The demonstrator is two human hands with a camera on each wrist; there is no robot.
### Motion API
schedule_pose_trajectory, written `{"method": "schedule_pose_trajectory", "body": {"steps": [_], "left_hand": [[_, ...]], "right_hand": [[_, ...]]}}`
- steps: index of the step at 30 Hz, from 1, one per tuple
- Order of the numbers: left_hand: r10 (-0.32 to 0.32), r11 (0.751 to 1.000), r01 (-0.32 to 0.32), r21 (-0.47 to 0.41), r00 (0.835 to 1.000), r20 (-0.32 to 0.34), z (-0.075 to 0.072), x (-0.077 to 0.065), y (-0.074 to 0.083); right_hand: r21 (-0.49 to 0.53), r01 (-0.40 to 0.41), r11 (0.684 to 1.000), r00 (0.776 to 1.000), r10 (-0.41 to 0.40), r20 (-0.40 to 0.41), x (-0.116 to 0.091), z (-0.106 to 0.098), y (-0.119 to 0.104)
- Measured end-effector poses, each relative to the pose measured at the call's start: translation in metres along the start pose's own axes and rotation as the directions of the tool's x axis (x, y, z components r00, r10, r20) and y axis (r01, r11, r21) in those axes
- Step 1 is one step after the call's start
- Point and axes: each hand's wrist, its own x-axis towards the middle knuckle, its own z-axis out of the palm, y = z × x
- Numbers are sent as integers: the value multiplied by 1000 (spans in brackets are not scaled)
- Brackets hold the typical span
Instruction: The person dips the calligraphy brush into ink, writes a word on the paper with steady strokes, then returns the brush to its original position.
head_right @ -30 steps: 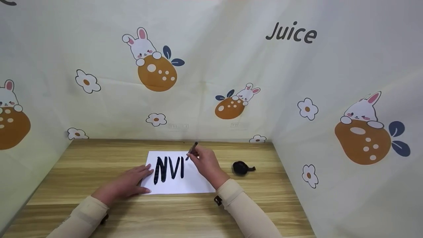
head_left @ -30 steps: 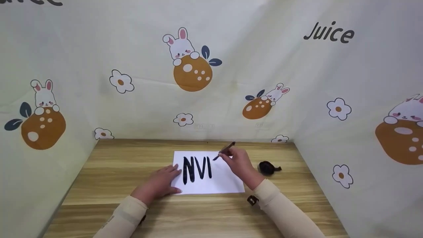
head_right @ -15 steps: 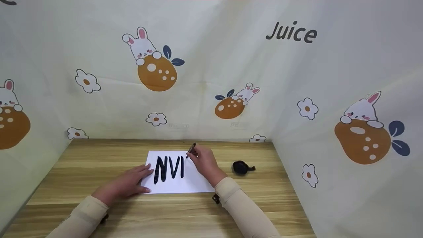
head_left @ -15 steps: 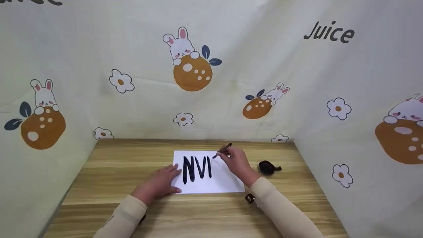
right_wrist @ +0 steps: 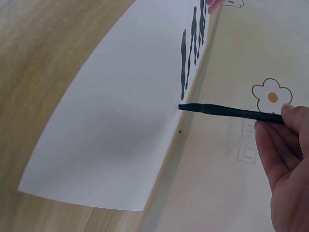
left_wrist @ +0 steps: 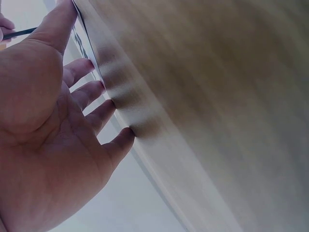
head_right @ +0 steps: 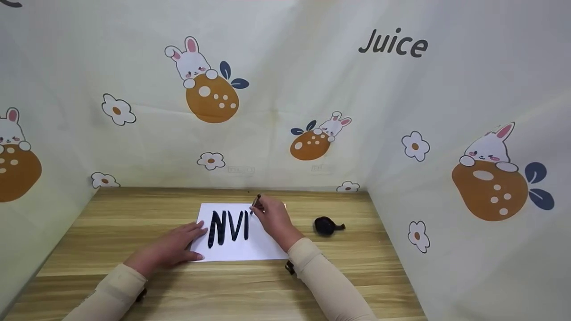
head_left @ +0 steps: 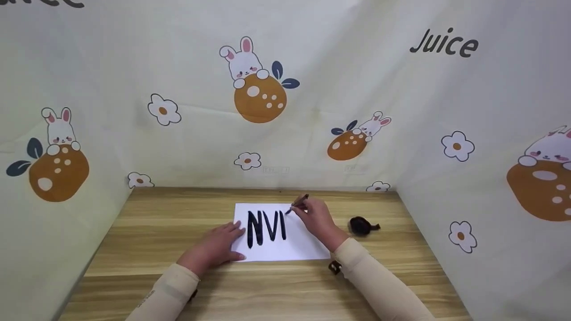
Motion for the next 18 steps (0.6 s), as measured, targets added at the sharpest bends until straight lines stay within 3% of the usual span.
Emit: {"method": "schedule_pose_trajectory", "body": {"steps": [18], "left_hand": [[46, 999, -47, -9, 998, -41, -1, -3, 1]], "right_hand": [[19, -11, 1000, 999, 10, 53, -7, 2, 3]]}}
